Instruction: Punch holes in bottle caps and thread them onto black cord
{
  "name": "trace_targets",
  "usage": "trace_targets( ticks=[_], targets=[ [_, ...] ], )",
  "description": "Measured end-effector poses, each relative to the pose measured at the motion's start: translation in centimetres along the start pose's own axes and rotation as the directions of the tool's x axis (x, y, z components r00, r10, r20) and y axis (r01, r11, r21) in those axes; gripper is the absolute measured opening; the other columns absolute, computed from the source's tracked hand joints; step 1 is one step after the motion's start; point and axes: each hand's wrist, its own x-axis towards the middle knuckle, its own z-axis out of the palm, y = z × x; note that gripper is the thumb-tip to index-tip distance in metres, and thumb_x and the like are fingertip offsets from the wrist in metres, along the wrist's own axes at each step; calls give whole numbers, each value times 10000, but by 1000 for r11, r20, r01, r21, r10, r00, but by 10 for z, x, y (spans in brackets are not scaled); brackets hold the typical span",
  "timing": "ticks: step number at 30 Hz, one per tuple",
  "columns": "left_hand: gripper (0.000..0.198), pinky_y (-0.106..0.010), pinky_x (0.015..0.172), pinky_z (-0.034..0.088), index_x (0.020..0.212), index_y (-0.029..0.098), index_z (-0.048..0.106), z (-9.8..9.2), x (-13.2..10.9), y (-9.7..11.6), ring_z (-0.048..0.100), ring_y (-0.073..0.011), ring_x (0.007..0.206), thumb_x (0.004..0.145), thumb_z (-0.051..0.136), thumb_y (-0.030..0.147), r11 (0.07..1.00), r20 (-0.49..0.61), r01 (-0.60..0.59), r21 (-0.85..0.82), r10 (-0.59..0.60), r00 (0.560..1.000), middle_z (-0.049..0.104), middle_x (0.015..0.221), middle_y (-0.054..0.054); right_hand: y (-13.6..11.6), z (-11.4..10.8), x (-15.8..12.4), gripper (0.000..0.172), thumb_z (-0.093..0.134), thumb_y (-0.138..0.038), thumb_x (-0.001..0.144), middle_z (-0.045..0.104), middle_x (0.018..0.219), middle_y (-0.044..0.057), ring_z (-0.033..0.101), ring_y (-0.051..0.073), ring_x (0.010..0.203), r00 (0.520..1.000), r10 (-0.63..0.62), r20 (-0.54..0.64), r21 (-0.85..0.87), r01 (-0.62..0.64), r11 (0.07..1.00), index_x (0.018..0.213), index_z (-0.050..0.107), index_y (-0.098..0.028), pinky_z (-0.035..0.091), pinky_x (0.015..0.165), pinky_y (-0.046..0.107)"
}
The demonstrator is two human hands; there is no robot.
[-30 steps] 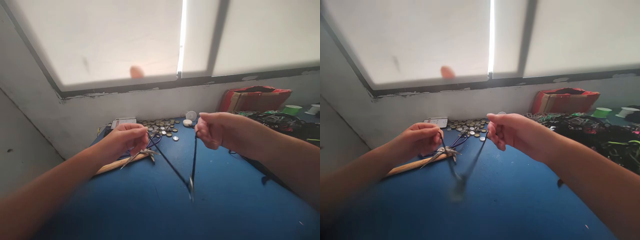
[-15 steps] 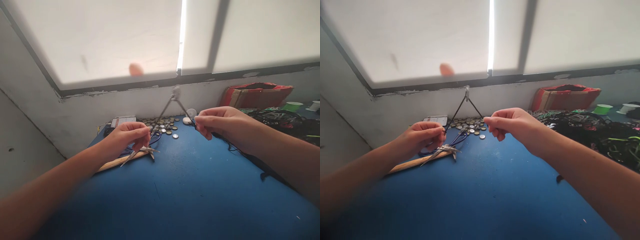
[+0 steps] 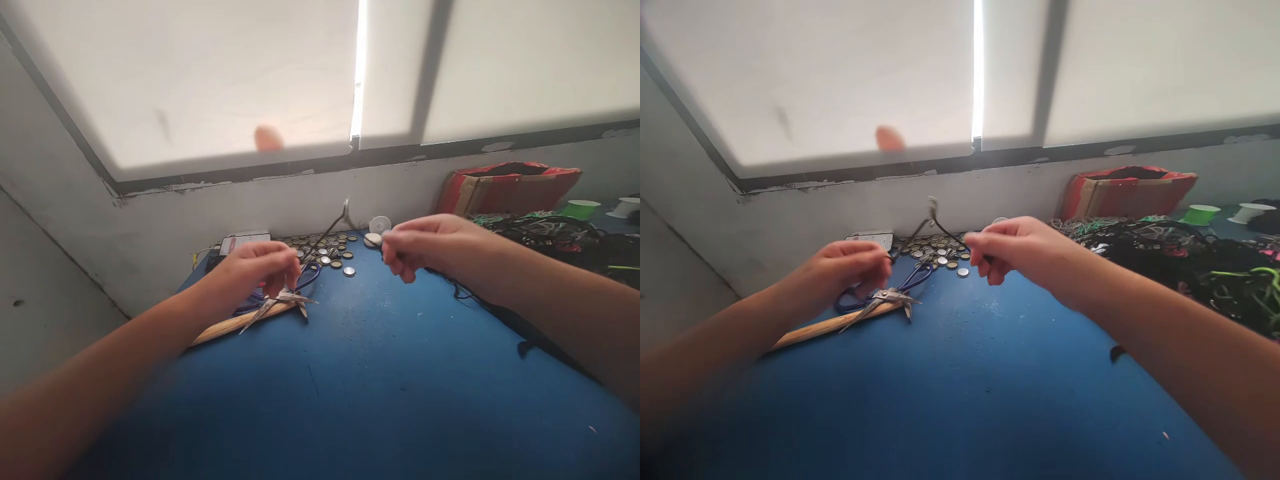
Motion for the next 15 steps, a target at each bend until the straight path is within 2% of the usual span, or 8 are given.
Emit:
trace_targets(
  ticks=[2, 4, 7, 9, 11, 13, 15],
  targets=[
    [293, -183, 473, 369, 750, 137, 649, 1, 1, -2, 442, -63, 488, 892, 569, 380, 999, 73, 48, -22, -46, 996, 598, 669, -30, 0, 0, 1, 329, 675, -510, 772, 589, 622, 14, 518, 111, 526, 998, 16, 54, 11, -16, 1000, 667, 660, -199, 432, 522, 257],
    [378, -197, 456, 367, 736, 142, 635, 2, 3, -4, 436, -72, 466, 911, 506, 451, 992, 65, 41, -120, -34, 997, 585, 645, -28, 0, 1, 1, 393, 601, -586, 788, 573, 616, 5, 492, 112, 494, 995, -2, 97, 65, -4, 998, 656, 641, -219, 414, 486, 270],
    [447, -204, 473, 380, 753, 136, 634, 3, 5, -8, 460, -81, 484, 927, 445, 502, 989, -6, 26, -143, -27, 1000, 591, 667, -42, 3, 3, 1, 340, 639, -507, 806, 579, 640, 8, 501, 101, 539, 1000, -6, 5, 19, 5, 1000, 660, 643, -200, 435, 561, 262],
    [428, -205, 479, 368, 745, 135, 617, 3, 6, -9, 451, -75, 479, 921, 463, 494, 989, -5, 50, -141, -51, 999, 578, 669, -36, 7, 4, 3, 314, 657, -465, 817, 559, 652, 9, 486, 92, 558, 1000, 11, -1, 28, -11, 1000, 684, 650, -181, 421, 566, 251],
    [376, -201, 476, 334, 710, 140, 571, 0, 6, -11, 407, -59, 460, 902, 518, 458, 991, -47, 19, -132, -26, 999, 526, 633, -11, 12, 2, 6, 319, 646, -473, 827, 486, 621, -13, 426, 79, 536, 999, -2, -38, 71, 5, 997, 695, 640, -183, 371, 517, 237],
    [343, -195, 482, 303, 675, 138, 520, -7, 9, -14, 361, -45, 456, 881, 574, 407, 997, -118, -19, -75, 10, 993, 472, 598, 8, 19, -4, 12, 289, 669, -454, 816, 392, 570, -38, 346, 65, 510, 991, -10, -133, 85, 22, 996, 707, 635, -188, 307, 481, 226],
    [389, -199, 477, 275, 625, 140, 444, -17, 13, -20, 295, -40, 442, 874, 586, 402, 1000, -159, 0, -26, -4, 987, 396, 543, 27, 29, -13, 17, 255, 686, -427, 811, 308, 531, -59, 265, 58, 488, 977, 14, -212, 72, 1, 997, 732, 643, -189, 256, 462, 224]
  ],
)
